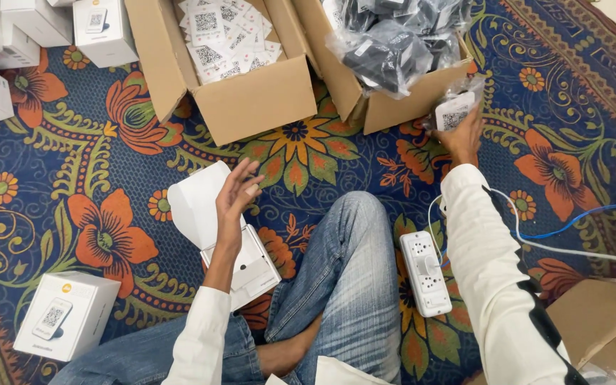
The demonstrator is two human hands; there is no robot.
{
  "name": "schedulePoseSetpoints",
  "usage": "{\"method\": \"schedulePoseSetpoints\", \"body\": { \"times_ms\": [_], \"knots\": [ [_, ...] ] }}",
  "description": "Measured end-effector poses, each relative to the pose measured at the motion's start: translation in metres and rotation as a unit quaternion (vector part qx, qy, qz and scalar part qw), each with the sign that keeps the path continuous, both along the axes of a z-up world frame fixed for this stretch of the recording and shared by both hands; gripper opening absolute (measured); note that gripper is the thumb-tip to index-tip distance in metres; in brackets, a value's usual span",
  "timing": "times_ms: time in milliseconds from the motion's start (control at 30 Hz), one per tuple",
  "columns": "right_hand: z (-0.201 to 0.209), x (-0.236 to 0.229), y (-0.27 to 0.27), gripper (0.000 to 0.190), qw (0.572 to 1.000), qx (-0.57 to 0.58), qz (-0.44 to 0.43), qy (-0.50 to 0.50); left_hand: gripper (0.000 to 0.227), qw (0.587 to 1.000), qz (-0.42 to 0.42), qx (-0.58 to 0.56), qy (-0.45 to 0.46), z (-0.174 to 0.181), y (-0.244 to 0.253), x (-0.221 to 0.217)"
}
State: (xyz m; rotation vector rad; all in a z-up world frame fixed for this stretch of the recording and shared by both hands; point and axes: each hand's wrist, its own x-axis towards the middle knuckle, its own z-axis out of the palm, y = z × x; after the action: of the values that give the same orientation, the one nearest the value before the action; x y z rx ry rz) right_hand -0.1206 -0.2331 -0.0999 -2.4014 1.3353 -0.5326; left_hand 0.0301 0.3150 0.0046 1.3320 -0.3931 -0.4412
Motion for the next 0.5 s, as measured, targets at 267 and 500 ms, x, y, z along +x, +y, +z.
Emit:
{"method": "schedulePoseSetpoints", "body": {
  "times_ms": [267,500],
  "knots": [
    [-0.008,-0.016,-0.028,0.122,0.983,0.090,-0.114,-0.114,0.060,0.999,-0.040,0.007,-0.005,0.001,-0.012,-0.005],
    [0.033,-0.010,-0.111,0.114,0.868,0.204,-0.023,-0.453,0.056,0.999,-0.035,0.017,-0.007,-0.002,-0.004,-0.008]
  ]
}}
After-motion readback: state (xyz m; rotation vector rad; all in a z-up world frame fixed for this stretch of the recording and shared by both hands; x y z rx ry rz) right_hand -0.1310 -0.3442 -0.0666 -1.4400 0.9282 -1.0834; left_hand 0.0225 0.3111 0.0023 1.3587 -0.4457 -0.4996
